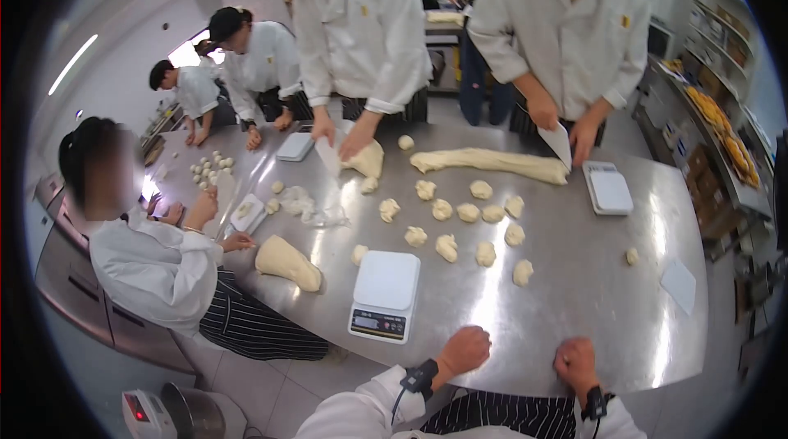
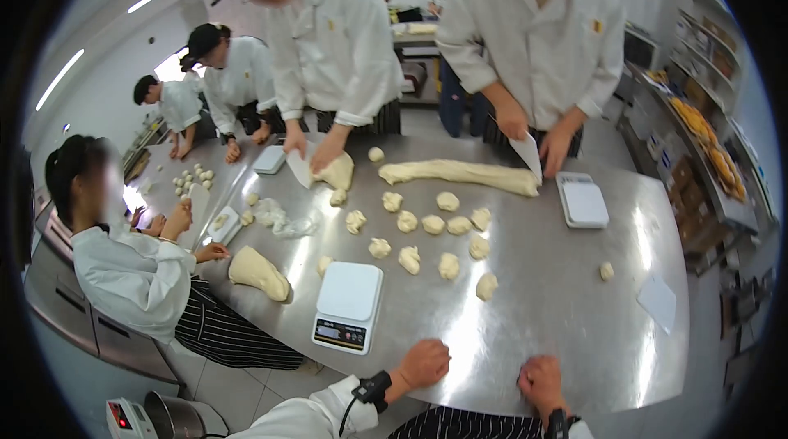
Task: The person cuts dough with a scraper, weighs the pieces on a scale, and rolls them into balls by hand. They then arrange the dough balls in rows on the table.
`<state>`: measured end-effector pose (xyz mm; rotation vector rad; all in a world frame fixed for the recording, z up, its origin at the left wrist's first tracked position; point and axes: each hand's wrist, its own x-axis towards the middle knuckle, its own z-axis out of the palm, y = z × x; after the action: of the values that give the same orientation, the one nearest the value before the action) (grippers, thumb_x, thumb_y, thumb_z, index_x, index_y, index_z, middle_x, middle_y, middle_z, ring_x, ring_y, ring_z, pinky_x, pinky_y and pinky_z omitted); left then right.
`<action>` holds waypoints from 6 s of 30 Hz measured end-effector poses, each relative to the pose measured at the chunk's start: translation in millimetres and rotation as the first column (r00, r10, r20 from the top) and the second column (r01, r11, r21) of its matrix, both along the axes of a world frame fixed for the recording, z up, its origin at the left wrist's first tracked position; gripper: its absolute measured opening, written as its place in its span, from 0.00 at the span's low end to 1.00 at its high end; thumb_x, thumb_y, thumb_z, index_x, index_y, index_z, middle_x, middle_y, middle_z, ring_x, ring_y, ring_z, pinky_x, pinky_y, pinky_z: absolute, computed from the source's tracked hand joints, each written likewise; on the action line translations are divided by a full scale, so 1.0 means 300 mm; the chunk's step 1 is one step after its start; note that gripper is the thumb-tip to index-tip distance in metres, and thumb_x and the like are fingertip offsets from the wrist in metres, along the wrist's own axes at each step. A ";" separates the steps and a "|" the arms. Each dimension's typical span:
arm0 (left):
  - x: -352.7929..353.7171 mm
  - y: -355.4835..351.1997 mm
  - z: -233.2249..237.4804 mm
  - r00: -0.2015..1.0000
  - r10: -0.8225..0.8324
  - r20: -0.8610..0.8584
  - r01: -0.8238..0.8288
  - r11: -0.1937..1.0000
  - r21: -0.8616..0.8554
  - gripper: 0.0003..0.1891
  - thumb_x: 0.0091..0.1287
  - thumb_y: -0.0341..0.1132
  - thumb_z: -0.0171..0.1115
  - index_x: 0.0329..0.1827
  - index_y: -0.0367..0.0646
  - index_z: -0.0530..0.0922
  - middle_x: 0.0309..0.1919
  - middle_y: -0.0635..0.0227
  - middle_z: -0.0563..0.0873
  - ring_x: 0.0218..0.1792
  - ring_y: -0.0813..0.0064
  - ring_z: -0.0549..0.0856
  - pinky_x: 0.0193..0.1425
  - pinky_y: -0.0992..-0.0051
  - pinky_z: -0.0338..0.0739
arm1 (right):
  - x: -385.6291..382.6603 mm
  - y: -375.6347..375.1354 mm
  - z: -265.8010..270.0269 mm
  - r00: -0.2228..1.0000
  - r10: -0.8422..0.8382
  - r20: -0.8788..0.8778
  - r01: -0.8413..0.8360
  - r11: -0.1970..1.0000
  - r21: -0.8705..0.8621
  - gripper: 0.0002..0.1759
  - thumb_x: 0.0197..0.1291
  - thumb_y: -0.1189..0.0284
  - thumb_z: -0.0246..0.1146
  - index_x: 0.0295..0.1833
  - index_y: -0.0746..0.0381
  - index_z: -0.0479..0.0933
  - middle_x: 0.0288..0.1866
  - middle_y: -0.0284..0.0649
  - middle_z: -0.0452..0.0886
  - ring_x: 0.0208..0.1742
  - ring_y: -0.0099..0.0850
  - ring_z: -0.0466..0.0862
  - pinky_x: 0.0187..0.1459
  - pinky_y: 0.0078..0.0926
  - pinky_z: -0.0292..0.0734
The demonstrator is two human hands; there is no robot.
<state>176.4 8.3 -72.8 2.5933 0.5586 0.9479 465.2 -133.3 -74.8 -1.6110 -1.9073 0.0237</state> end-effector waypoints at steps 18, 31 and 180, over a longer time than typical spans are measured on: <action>0.088 0.001 -0.012 0.982 -0.094 -0.161 0.098 0.995 0.017 0.04 0.55 0.32 0.64 0.29 0.44 0.77 0.30 0.67 0.78 0.41 0.66 0.80 0.47 0.69 0.76 | -0.118 0.193 0.006 0.995 0.093 0.023 -0.094 0.994 0.056 0.05 0.40 0.74 0.69 0.25 0.58 0.79 0.32 0.37 0.80 0.38 0.41 0.79 0.42 0.39 0.76; 0.086 0.003 0.023 0.999 0.020 0.034 -0.020 1.000 0.003 0.05 0.48 0.28 0.66 0.28 0.44 0.79 0.29 0.68 0.79 0.37 0.64 0.80 0.44 0.66 0.76 | -0.080 0.174 0.057 1.000 -0.003 -0.019 0.004 0.998 0.070 0.05 0.42 0.76 0.68 0.28 0.59 0.78 0.34 0.37 0.79 0.40 0.38 0.79 0.43 0.34 0.76; 0.013 -0.090 0.050 0.998 -0.011 -0.064 0.001 0.989 -0.146 0.07 0.47 0.23 0.69 0.29 0.43 0.81 0.34 0.68 0.83 0.41 0.65 0.83 0.46 0.67 0.79 | -0.094 0.008 0.107 0.987 0.109 -0.115 -0.113 0.993 -0.035 0.06 0.43 0.75 0.68 0.31 0.58 0.80 0.36 0.34 0.79 0.43 0.36 0.79 0.46 0.33 0.76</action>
<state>180.4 -18.7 -57.9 2.5003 0.6130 0.7924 437.0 -130.9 -42.6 -1.4961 -1.9181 0.1979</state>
